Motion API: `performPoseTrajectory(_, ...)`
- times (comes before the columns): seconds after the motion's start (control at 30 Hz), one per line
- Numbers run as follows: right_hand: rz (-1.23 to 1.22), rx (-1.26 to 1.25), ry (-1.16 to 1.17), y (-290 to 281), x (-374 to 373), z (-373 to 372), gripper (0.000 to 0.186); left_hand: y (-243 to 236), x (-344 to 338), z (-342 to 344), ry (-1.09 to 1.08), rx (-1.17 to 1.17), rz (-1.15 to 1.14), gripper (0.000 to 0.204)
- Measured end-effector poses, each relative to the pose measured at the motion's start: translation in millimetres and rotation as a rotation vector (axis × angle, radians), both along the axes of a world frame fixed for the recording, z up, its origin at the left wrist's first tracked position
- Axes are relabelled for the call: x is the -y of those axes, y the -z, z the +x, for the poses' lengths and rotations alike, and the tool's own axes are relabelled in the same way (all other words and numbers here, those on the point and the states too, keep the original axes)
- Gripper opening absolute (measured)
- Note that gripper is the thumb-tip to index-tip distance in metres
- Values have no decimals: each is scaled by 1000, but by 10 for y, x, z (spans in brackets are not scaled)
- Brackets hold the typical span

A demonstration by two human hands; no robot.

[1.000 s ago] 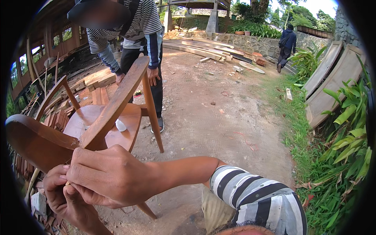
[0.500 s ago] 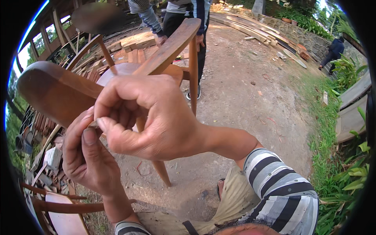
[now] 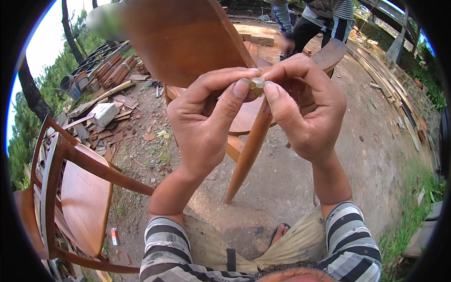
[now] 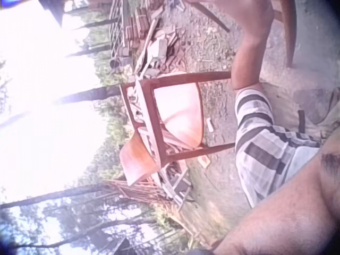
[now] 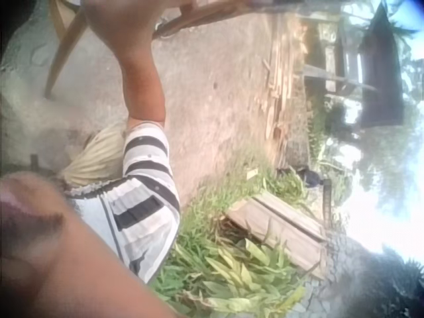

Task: The person is repairing a wooden chair by applying a small piece of wood filler to a damaged area on the chair's frame. They then use a red ribbon to wrap and secure the filler in place, pressing it firmly to ensure adhesion.

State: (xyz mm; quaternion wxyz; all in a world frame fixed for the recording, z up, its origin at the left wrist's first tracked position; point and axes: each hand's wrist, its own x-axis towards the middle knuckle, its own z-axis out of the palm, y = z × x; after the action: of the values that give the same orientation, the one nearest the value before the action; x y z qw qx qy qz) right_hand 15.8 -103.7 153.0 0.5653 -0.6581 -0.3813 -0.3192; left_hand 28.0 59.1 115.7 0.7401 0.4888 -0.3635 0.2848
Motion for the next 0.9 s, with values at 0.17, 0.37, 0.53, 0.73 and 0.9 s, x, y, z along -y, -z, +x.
performPoseTrajectory(0.17,-35,138,135,8,-28,8,12,-46,-45,-8,-121,121,111,16)
performPoseTrajectory(0.37,52,-176,-49,7,-27,-76,6,-36,-67,-50,-453,326,279,15)
performPoseTrajectory(0.53,-4,-352,-1,-68,57,-64,7,-21,-99,23,-556,452,204,14)
performPoseTrajectory(0.73,-257,-236,73,-71,117,-140,9,-115,-245,30,-220,132,-17,16)
performPoseTrajectory(0.9,-146,72,172,-98,25,-149,8,-131,-197,-51,-190,25,65,16)
